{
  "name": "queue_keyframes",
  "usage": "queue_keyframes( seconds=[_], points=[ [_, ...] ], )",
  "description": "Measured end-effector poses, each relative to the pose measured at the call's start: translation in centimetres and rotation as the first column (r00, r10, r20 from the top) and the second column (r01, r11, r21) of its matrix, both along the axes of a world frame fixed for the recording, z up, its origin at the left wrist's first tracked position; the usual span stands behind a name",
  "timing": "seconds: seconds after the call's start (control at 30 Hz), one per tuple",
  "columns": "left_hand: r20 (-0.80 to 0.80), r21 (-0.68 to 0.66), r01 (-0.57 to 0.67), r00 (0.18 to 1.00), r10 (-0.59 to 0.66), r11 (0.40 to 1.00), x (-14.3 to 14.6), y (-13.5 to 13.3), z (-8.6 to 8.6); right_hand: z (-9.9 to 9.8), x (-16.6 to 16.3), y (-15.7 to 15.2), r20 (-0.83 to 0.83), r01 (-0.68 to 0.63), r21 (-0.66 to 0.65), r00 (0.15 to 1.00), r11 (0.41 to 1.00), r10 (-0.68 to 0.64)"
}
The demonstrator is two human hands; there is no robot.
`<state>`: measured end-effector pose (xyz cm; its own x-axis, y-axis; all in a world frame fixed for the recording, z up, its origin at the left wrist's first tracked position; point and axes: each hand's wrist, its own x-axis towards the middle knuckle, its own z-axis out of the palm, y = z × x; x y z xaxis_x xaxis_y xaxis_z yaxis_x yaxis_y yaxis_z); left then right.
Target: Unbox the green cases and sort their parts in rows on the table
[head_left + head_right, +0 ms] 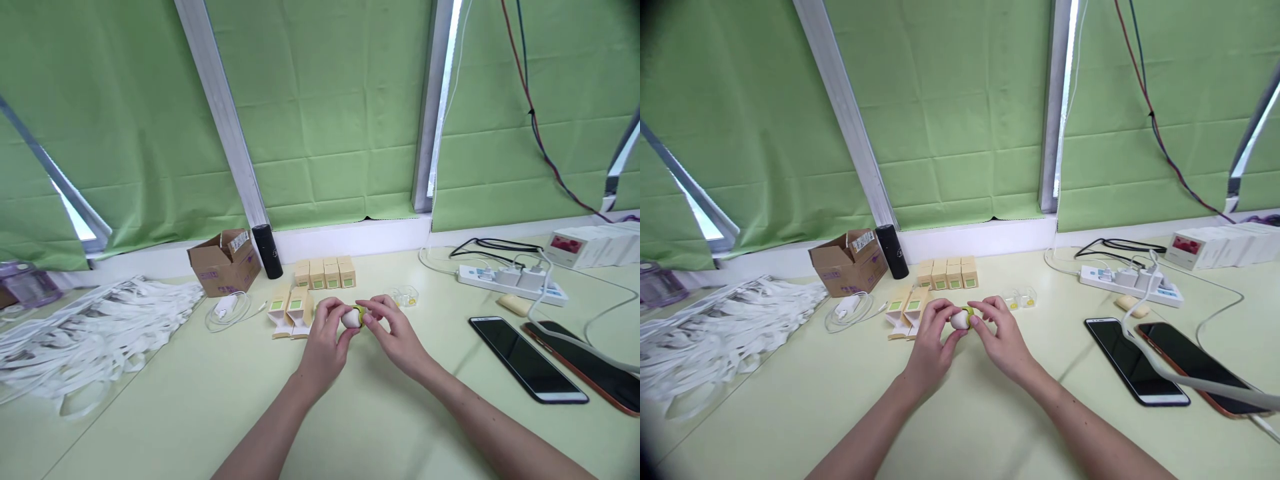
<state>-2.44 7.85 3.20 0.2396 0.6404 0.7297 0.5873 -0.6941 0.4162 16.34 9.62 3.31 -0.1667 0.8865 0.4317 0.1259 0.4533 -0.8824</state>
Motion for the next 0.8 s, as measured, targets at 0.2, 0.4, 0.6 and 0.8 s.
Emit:
queue_keyframes(
  seconds=[0.2,0.4,0.6,0.8],
  points=[
    [-0.084,0.032,0.002,0.996,0.000,0.999,0.2,-0.1,-0.4,0.0,-0.7,-0.9,-0.018,-0.102,-0.027,0.995,0.994,0.102],
    [-0.163,0.000,-0.017,0.986,0.017,1.000,0.5,-0.1,-0.5,-0.6,-1.0,-0.9,-0.017,-0.127,-0.076,0.992,0.989,0.127],
    [-0.312,0.178,0.006,0.949,0.051,0.984,0.8,-0.1,-0.2,-1.0,-1.3,-1.0,0.042,-0.095,-0.010,0.995,0.995,0.095],
    [-0.335,0.252,0.002,0.938,0.086,0.968,1.4,-0.2,0.1,-1.1,-1.4,-1.0,0.079,-0.053,0.033,0.996,0.998,0.050]
  ],
)
